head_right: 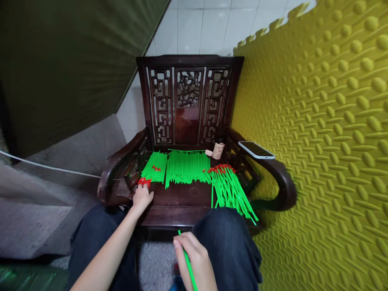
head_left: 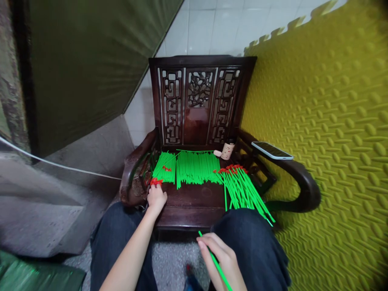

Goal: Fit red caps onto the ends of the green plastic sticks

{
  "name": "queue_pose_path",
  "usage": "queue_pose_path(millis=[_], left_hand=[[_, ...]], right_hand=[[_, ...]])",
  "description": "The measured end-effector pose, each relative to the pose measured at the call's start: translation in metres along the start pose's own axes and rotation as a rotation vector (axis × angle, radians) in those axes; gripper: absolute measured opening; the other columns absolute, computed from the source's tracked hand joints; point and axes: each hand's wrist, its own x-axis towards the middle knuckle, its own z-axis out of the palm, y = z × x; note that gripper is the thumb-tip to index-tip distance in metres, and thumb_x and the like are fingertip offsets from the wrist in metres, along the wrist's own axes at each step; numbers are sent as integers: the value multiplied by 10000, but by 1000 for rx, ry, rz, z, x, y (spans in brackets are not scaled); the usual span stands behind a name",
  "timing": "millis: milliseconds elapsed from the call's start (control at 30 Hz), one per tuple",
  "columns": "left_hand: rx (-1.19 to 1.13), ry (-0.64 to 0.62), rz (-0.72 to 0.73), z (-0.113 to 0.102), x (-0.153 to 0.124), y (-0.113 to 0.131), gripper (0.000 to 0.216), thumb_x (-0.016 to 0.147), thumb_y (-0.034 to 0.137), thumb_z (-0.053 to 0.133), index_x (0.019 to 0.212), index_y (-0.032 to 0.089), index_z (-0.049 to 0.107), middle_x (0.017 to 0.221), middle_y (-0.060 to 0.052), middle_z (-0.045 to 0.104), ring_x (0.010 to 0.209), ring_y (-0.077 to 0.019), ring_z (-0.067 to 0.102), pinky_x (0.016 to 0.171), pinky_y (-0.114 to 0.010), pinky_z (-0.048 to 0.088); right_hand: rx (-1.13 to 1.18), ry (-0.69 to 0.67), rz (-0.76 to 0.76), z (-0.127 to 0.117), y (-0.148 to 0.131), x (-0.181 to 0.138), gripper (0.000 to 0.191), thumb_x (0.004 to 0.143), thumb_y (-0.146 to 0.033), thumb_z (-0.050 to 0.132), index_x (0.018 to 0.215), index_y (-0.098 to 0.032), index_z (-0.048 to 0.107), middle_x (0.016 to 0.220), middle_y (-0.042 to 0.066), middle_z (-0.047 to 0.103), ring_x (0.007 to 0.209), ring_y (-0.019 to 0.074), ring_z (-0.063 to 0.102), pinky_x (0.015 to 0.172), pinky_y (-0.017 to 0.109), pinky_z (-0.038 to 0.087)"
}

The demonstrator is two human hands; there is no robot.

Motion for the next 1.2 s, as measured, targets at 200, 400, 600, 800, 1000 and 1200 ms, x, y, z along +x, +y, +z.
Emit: queue_pose_path(millis=[200, 400, 600, 800, 1000, 1200], left_hand=[[-90, 34, 12, 5, 7, -2, 335, 866, 311, 549, 1165, 159, 539, 1203, -96, 554, 1048, -236, 560, 871, -464, 474], [-398, 15, -74, 1, 7, -1, 310, 870, 312, 544, 1139, 159, 554, 1169, -89, 573, 1017, -223, 576, 850, -443, 487], [-937, -134, -156, -16, -22, 7, 206, 877, 252, 530, 1037, 137, 589, 1071, -83, 625, 957, -194, 609, 815, -389, 510], [-1453, -420, -168, -25, -107, 15, 143, 843, 79, 492, 852, 153, 614, 918, -77, 679, 791, -103, 648, 741, -223, 519], [-2024, -825, -334, -47, -161, 31, 192, 741, -25, 549, 825, 133, 620, 760, -52, 666, 649, -73, 628, 636, -151, 512], [-2054, -899, -341, -64, -180, 32, 137, 687, 65, 685, 818, 102, 675, 744, -63, 689, 639, -94, 642, 615, -157, 529]], right_hand=[[-44, -22, -28, -1, -3, 0, 188, 926, -186, 438, 891, -223, 619, 867, 46, 633, 776, 157, 633, 716, 225, 477], [-29, -4, -34, 1, 2, -2, 182, 914, -170, 461, 922, -218, 637, 862, 55, 636, 765, 156, 636, 707, 230, 494], [187, 170, 50, 2, 9, -4, 176, 842, -210, 589, 1004, -192, 656, 974, 100, 666, 830, 188, 667, 748, 266, 551], [648, 398, 377, -3, -8, 9, 174, 795, -297, 666, 916, -173, 646, 884, 95, 729, 678, 179, 687, 636, 288, 584], [687, 515, 340, -6, -25, 16, 153, 813, -291, 657, 923, -193, 612, 905, 68, 718, 749, 152, 667, 671, 258, 567], [761, 556, 310, -8, -40, 11, 126, 843, -274, 622, 912, -194, 554, 859, 56, 702, 721, 159, 675, 648, 271, 569]])
